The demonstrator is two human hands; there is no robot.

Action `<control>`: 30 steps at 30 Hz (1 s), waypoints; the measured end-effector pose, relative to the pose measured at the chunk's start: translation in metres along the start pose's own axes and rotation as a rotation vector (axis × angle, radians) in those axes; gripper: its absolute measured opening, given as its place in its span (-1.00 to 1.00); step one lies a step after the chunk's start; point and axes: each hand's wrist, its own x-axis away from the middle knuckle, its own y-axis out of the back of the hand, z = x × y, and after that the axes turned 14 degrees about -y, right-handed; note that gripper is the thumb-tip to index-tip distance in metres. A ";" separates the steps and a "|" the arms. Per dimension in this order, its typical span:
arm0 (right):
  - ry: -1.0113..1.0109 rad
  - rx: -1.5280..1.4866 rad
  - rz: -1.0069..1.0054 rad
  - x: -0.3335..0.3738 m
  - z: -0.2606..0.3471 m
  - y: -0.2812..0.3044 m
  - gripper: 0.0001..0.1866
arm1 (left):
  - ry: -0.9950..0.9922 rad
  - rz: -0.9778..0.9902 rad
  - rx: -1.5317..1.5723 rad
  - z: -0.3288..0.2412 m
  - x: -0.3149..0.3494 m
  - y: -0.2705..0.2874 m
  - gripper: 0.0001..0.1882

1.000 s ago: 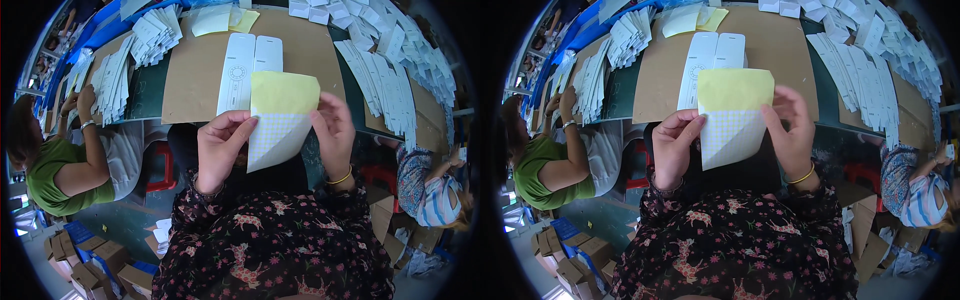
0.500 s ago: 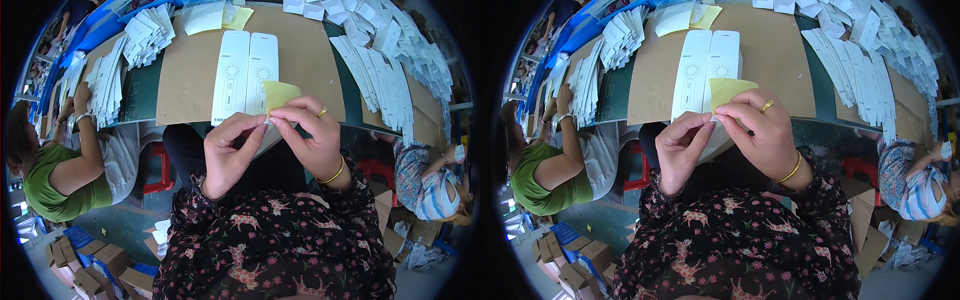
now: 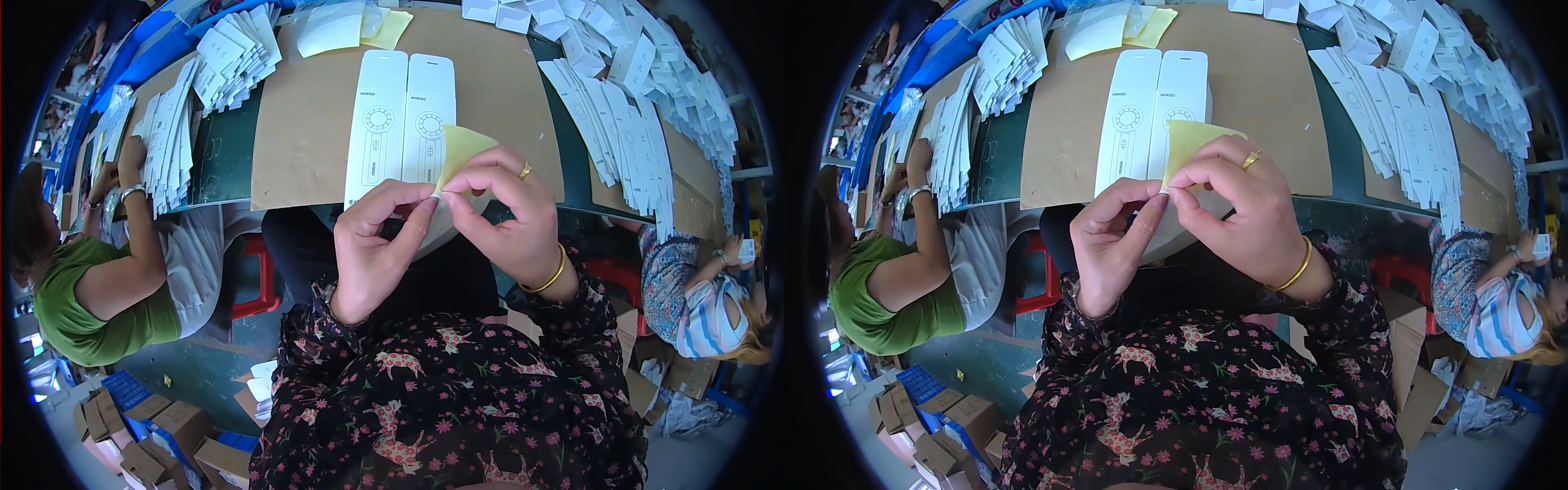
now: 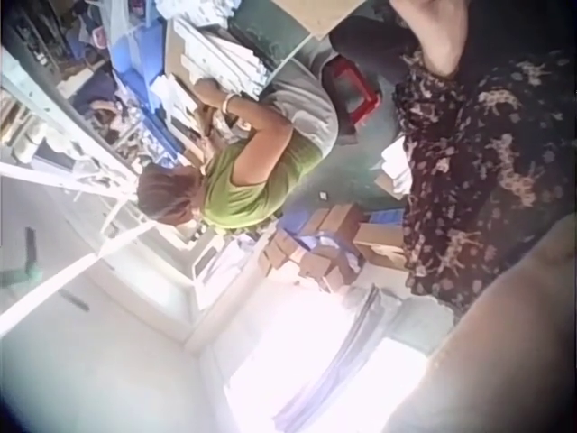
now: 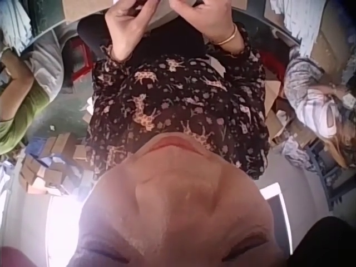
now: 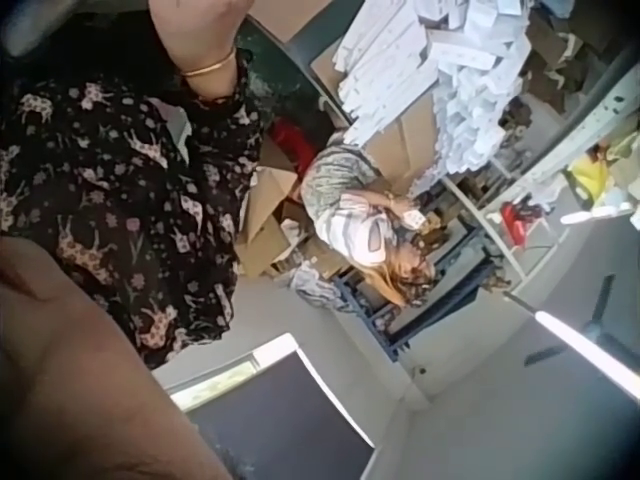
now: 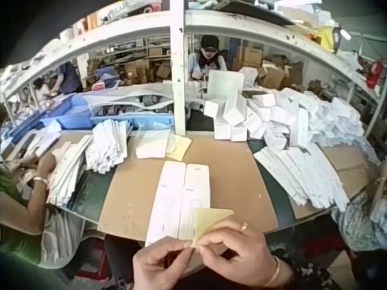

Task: The person peels stickers from a sheet and applies them to white boxes before picking up a stack of flat cardboard packaging to fold into boxes.

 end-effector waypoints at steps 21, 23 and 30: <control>-0.209 0.048 0.306 -0.145 -0.110 -0.027 -0.88 | -0.380 0.465 -0.642 0.006 -0.004 0.010 -0.83; -0.192 0.074 0.303 -0.144 -0.111 -0.027 -0.89 | -0.388 0.453 -0.637 0.008 -0.003 0.010 -0.83; -0.140 0.161 0.239 -0.144 -0.110 -0.031 -0.90 | -0.394 0.440 -0.630 0.010 -0.003 0.009 -0.82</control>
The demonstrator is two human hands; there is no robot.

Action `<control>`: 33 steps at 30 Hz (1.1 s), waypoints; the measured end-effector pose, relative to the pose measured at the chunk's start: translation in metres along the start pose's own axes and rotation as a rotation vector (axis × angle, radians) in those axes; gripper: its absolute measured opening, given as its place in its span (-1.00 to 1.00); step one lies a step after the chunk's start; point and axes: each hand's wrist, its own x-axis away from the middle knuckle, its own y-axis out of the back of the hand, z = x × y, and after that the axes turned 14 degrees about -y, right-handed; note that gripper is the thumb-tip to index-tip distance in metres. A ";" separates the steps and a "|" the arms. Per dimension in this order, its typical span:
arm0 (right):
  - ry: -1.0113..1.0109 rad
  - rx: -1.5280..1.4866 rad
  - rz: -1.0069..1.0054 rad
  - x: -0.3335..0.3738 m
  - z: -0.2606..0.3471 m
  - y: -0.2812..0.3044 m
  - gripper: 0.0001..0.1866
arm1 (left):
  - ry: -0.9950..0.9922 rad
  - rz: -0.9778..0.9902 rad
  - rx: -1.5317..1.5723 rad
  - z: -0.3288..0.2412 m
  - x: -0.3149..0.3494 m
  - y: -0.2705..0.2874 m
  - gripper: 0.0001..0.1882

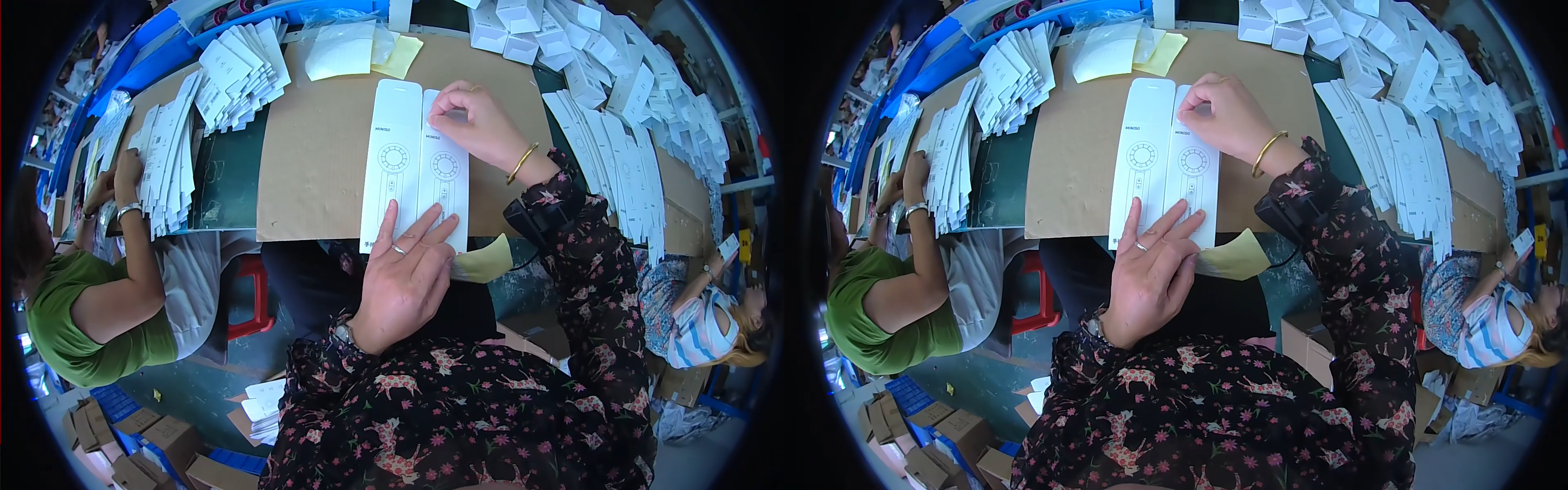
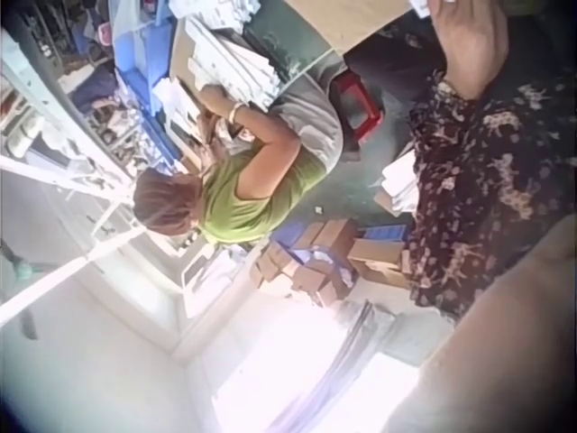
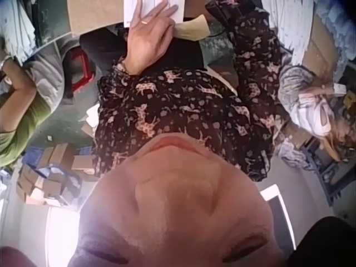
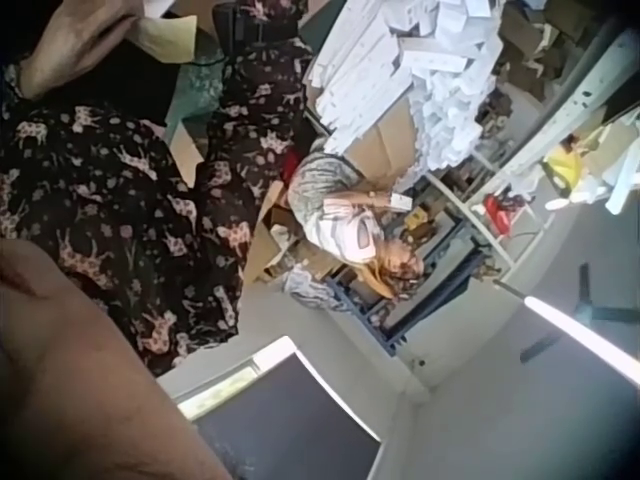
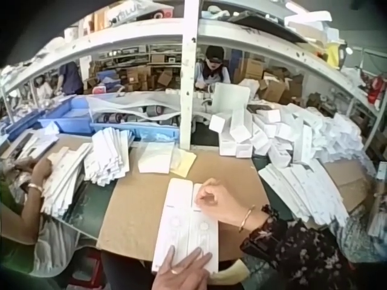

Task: The person peels stickers from a sheet and applies them to white boxes before picking up a stack of flat cardboard packaging to fold into boxes.

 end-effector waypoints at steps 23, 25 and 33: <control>-0.246 -0.198 0.097 -0.007 0.000 0.010 -0.76 | 0.003 -0.041 -0.041 -0.004 0.001 -0.001 -0.86; -0.110 -0.251 -0.007 0.006 0.009 0.013 -0.79 | 0.124 -0.184 0.132 -0.006 0.008 0.008 -0.89; -0.026 -0.479 -0.284 0.089 0.080 0.046 -0.86 | 0.557 -0.819 0.732 0.007 0.012 0.027 -0.87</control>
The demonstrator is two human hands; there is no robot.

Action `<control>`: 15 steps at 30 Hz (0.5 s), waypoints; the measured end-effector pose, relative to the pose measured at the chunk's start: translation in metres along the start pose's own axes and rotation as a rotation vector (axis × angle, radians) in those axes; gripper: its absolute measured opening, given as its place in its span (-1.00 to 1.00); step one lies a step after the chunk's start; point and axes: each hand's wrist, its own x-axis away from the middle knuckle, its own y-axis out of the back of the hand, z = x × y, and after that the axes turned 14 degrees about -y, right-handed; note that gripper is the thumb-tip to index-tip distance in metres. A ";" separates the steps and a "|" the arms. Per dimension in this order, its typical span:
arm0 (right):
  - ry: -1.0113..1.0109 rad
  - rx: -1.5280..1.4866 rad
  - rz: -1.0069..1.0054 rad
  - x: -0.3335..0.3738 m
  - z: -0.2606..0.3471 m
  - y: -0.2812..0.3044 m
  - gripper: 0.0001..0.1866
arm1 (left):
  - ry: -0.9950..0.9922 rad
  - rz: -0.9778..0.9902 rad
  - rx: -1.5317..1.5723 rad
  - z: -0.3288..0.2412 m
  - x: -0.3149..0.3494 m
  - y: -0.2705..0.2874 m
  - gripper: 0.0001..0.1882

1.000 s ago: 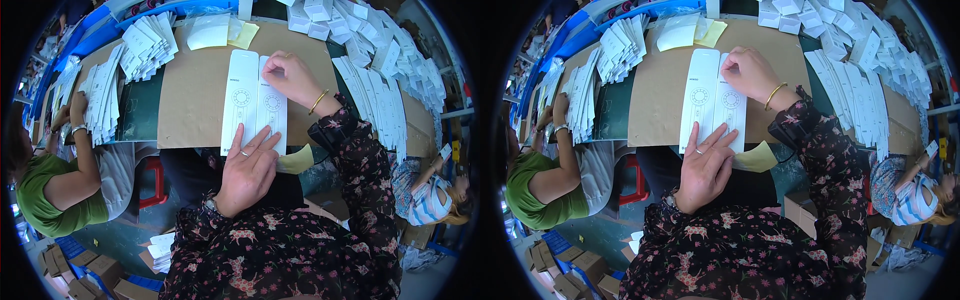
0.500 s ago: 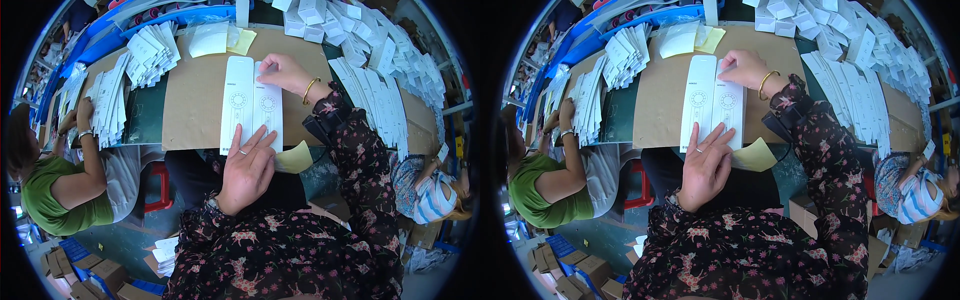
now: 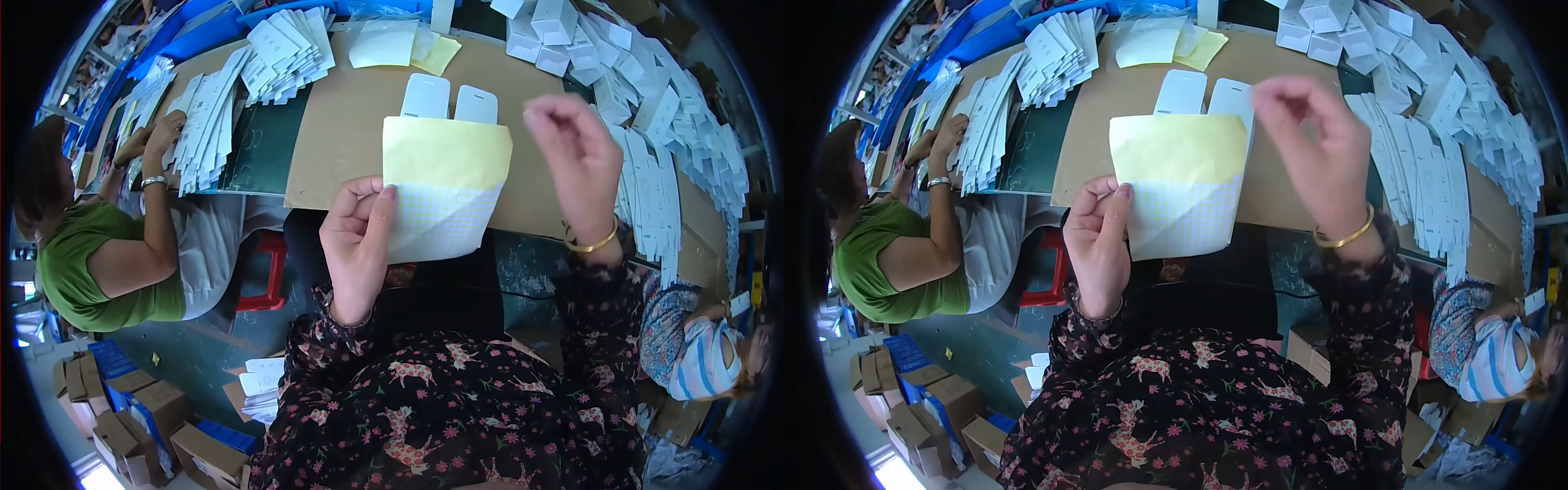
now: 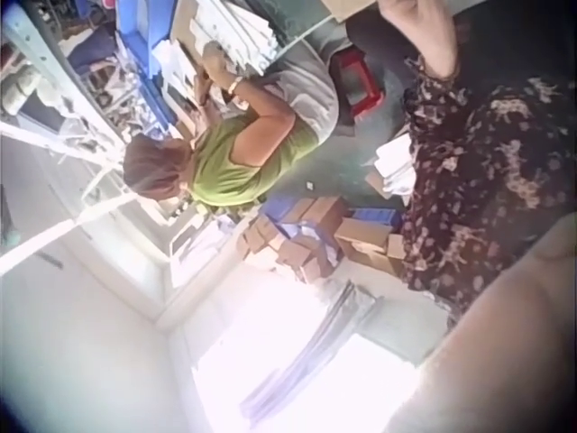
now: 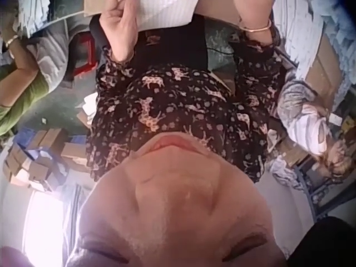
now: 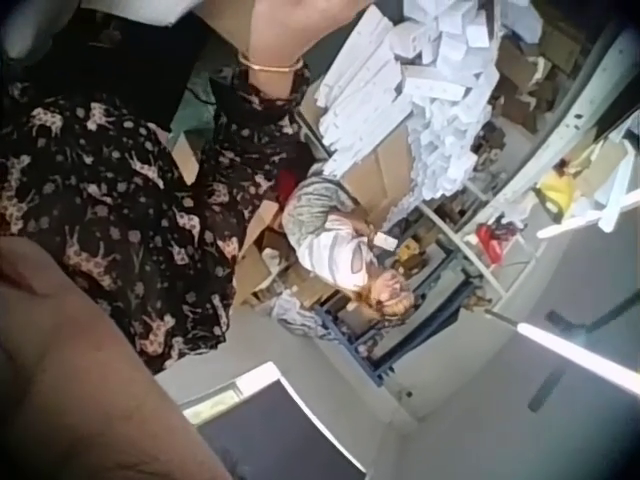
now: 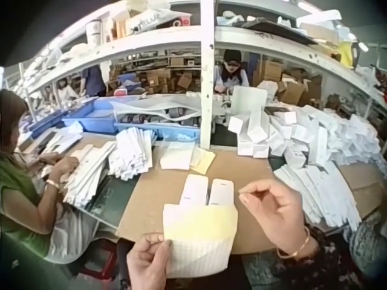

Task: The person peels stickers from a sheet and applies them to white boxes before picking up a stack of flat cardboard packaging to fold into boxes.

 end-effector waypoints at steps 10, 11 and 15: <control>0.534 0.407 0.152 0.040 -0.001 -0.046 -0.80 | -0.035 0.003 0.053 -0.008 0.007 -0.011 -0.82; 0.546 0.410 0.144 0.040 -0.002 -0.047 -0.79 | -0.030 0.006 0.082 -0.008 0.008 -0.012 -0.79; 0.570 0.422 0.131 0.040 -0.001 -0.050 -0.77 | -0.074 0.027 0.002 -0.016 0.011 -0.016 -0.66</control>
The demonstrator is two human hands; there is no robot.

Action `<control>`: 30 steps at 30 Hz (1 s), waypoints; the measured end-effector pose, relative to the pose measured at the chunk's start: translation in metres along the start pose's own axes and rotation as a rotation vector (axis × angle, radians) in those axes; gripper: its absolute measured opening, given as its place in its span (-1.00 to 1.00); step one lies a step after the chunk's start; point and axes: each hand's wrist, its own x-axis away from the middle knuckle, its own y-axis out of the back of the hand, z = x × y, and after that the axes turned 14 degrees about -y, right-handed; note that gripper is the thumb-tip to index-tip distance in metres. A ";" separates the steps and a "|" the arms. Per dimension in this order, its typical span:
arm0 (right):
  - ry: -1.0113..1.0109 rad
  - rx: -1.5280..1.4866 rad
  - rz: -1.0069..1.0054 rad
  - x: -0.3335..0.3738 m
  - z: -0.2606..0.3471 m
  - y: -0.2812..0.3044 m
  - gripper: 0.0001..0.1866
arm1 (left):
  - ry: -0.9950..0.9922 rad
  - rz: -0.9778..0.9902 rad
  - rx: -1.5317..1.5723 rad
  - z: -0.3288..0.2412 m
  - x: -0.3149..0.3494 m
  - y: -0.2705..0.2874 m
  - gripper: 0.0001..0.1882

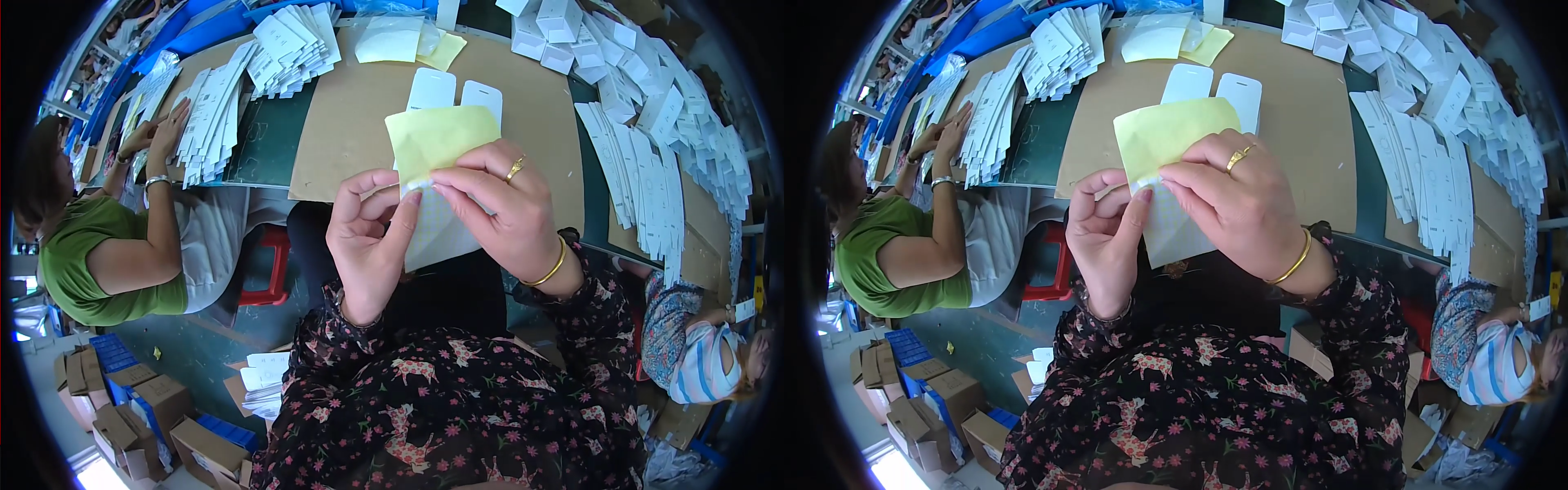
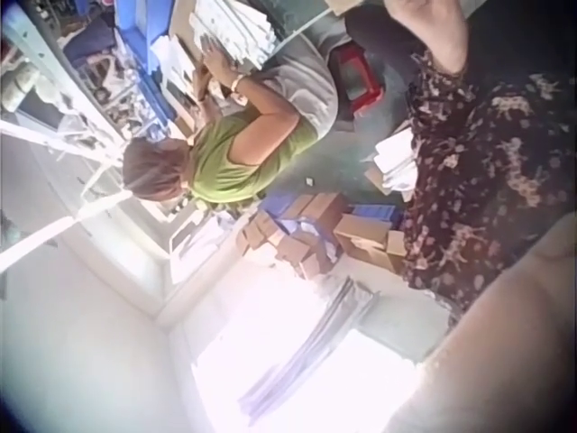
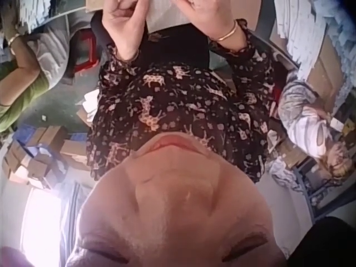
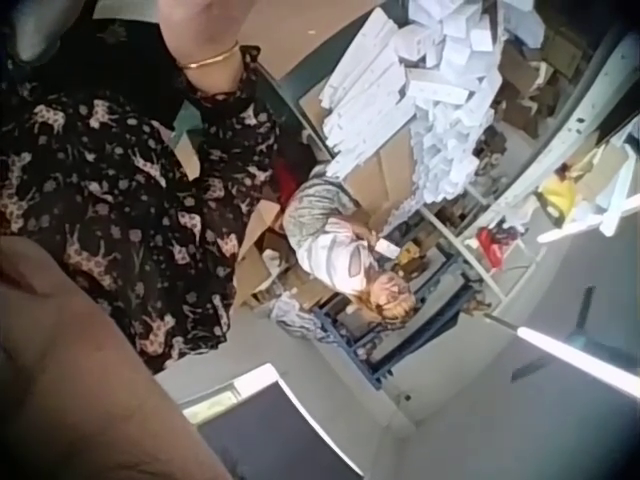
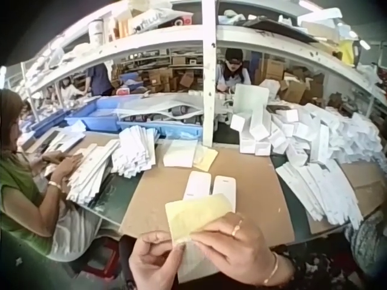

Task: The person peels stickers from a sheet and applies them to white boxes before picking up a stack of flat cardboard packaging to fold into boxes.

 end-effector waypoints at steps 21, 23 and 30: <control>-0.256 -0.298 0.141 -0.028 -0.014 0.001 -0.94 | 0.044 -0.001 -0.121 -0.003 -0.011 0.011 -0.50; -0.303 -0.343 0.131 -0.043 -0.030 0.004 -0.94 | -0.065 0.130 -0.205 0.000 -0.011 0.025 -0.55; -0.494 -0.220 0.306 -0.087 -0.119 -0.032 -0.83 | -0.395 0.632 -0.613 0.021 -0.020 0.044 -0.78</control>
